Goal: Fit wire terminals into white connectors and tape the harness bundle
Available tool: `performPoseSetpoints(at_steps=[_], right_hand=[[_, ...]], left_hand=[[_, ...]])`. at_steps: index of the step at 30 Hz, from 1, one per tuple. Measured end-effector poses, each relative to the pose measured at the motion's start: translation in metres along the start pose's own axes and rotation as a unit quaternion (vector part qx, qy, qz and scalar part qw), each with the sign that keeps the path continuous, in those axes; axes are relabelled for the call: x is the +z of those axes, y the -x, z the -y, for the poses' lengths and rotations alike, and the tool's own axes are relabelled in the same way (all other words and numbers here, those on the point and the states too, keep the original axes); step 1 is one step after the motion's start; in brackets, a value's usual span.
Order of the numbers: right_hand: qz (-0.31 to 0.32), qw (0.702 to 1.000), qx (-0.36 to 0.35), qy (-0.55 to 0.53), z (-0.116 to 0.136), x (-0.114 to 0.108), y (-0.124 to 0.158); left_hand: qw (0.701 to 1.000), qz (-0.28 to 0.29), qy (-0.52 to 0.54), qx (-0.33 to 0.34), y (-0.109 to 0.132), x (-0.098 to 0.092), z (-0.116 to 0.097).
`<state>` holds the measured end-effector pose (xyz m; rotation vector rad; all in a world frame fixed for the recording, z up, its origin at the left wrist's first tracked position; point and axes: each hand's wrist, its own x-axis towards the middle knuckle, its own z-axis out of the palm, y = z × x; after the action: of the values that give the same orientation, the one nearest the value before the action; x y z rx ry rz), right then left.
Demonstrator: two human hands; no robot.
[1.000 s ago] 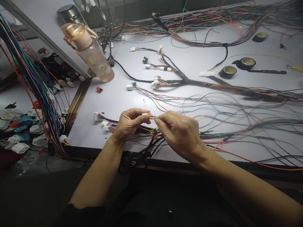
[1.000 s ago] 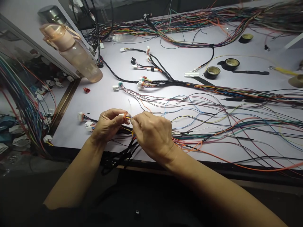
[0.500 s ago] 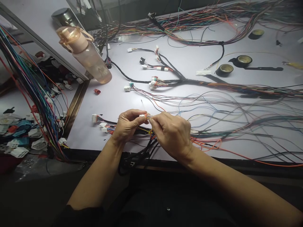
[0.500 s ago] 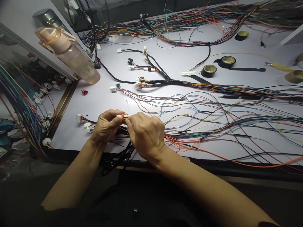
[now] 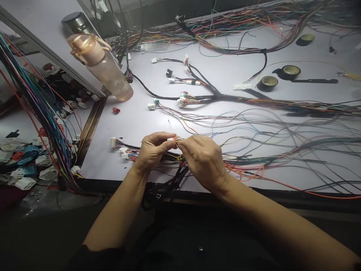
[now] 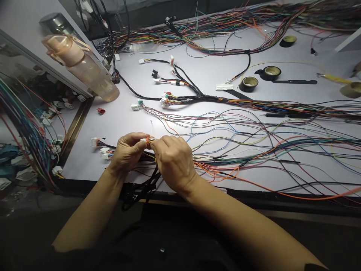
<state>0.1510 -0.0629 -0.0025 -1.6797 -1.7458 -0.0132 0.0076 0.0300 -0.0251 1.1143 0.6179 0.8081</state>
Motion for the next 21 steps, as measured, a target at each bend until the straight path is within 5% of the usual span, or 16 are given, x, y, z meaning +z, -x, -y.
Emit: performPoseSetpoints(at_steps=[21], right_hand=[[-0.011, 0.998, -0.035, -0.049, -0.009, -0.009, -0.003]], left_hand=[[1.000, 0.000, -0.020, -0.002, -0.001, 0.001, -0.002]])
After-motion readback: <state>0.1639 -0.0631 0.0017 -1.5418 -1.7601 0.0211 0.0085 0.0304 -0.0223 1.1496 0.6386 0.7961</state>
